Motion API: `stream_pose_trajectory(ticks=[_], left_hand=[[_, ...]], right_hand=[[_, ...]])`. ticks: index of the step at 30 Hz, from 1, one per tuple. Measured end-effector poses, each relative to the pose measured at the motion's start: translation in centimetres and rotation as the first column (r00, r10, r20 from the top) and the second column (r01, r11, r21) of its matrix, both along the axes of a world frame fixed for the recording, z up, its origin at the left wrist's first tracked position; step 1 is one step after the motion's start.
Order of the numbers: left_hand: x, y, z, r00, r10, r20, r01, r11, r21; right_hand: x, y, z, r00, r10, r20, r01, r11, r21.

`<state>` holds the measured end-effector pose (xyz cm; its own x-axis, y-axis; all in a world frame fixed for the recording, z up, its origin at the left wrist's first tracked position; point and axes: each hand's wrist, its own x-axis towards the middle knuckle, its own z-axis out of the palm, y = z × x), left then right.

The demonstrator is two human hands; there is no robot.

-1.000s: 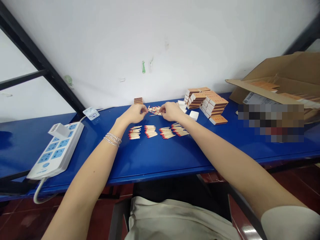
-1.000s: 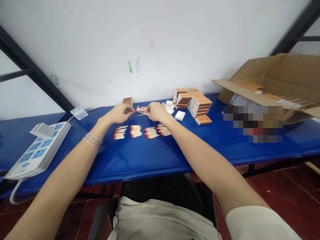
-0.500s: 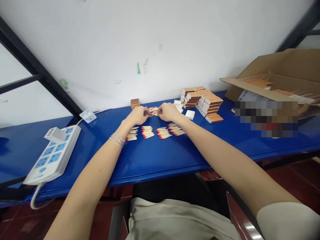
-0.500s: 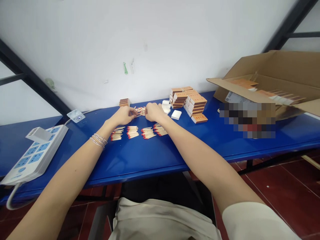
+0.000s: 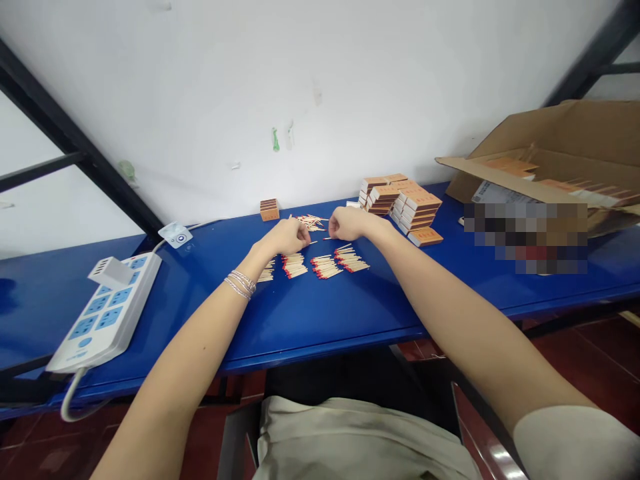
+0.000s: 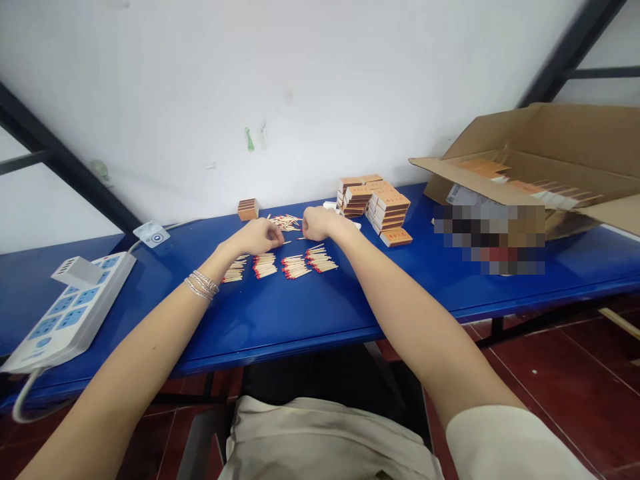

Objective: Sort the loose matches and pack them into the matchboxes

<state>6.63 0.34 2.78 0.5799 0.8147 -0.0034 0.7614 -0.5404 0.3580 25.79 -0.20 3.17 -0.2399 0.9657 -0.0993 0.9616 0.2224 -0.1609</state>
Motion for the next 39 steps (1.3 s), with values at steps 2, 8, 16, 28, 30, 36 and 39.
stream_pose_trajectory(ticks=[2, 8, 16, 28, 30, 36, 39], left_hand=[[0.6, -0.8, 0.2, 0.999, -0.046, -0.003, 0.045, 0.998, -0.050], [0.9, -1.8, 0.6, 0.984, -0.174, 0.030, 0.177, 0.967, -0.183], [-0.8, 0.4, -0.3, 0.993, 0.084, 0.086, -0.091, 0.992, 0.087], [-0.6, 1.8, -1.6, 0.985, 0.104, -0.136, -0.061, 0.955, 0.292], [-0.5, 1.7, -1.5, 0.985, 0.104, -0.141, -0.058, 0.953, 0.298], [-0.6, 1.9, -1.6, 0.989, 0.100, -0.110, -0.064, 0.954, 0.294], [-0.5, 1.7, -1.6, 0.989, 0.092, -0.116, -0.054, 0.954, 0.295]], right_hand=[[0.8, -0.3, 0.5, 1.000, 0.023, 0.001, -0.023, 0.997, -0.070], [1.5, -1.0, 1.7, 0.995, 0.094, 0.041, -0.084, 0.976, -0.200], [0.4, -0.2, 0.5, 0.997, 0.029, -0.065, -0.025, 0.998, 0.064], [-1.6, 0.6, -1.4, 0.994, -0.023, -0.108, 0.043, 0.980, 0.192], [-1.5, 0.6, -1.4, 0.995, -0.029, -0.094, 0.048, 0.978, 0.205], [-1.1, 0.6, -1.3, 0.996, -0.063, -0.058, 0.074, 0.971, 0.226], [-1.0, 0.6, -1.3, 0.994, -0.017, -0.108, 0.043, 0.970, 0.239]])
